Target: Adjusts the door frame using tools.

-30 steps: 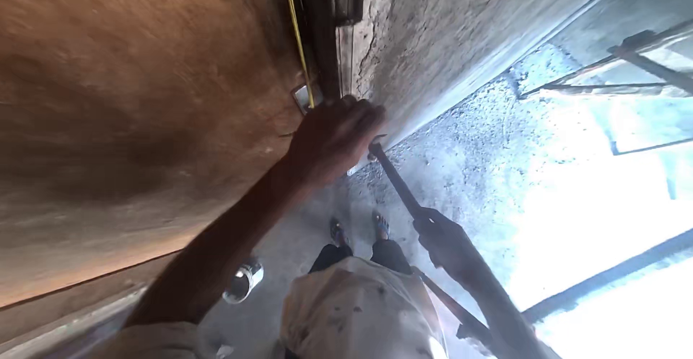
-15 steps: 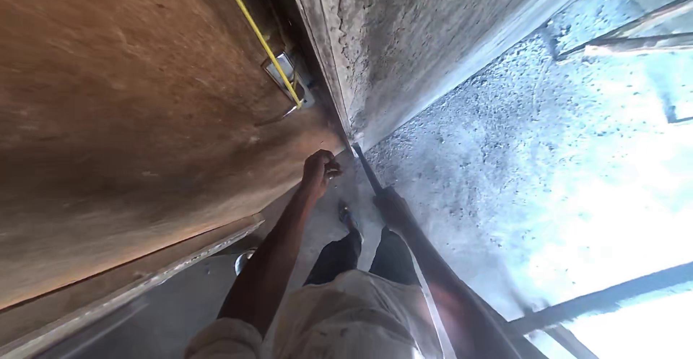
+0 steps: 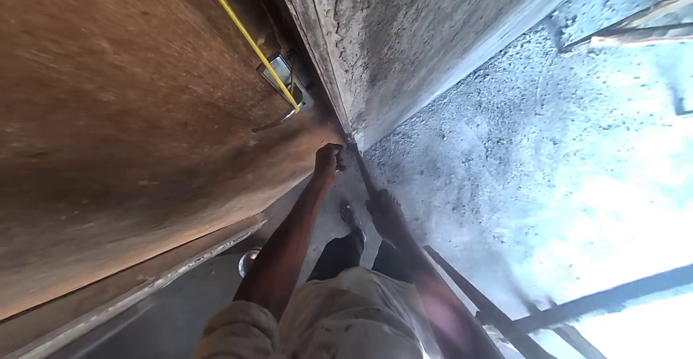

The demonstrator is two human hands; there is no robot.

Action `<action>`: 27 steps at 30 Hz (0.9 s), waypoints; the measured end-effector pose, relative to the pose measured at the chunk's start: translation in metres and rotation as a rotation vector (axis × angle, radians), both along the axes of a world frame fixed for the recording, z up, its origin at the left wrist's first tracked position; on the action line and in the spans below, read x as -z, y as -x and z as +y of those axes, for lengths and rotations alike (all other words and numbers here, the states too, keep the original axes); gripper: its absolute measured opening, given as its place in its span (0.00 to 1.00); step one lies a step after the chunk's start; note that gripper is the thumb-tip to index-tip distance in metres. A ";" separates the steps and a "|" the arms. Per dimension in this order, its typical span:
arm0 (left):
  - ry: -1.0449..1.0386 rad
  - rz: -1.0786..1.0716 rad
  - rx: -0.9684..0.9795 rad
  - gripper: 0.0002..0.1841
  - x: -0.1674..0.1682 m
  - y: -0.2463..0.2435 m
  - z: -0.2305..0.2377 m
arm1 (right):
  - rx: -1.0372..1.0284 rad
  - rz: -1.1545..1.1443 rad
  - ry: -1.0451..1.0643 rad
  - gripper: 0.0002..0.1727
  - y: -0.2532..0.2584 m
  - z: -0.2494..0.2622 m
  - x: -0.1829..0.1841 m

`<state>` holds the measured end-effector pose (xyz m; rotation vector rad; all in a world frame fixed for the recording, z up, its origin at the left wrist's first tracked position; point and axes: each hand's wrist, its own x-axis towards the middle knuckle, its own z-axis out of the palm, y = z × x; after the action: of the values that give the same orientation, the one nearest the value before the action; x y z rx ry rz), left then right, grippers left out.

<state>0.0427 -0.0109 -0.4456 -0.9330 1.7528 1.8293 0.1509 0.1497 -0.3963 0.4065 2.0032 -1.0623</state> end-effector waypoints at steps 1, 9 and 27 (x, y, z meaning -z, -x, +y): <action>-0.002 0.029 0.024 0.09 0.000 -0.002 0.000 | 0.002 0.000 -0.001 0.23 0.003 -0.001 0.001; 0.099 0.039 0.210 0.15 -0.006 0.001 -0.010 | 0.045 0.053 0.034 0.22 0.000 -0.004 -0.006; 0.577 0.253 0.230 0.12 0.003 0.016 0.024 | 0.048 -0.069 -0.137 0.26 -0.010 -0.029 0.038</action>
<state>0.0264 0.0130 -0.4491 -0.6677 2.5041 1.3601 0.1613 0.1206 -0.4343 0.5593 2.0190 -0.9308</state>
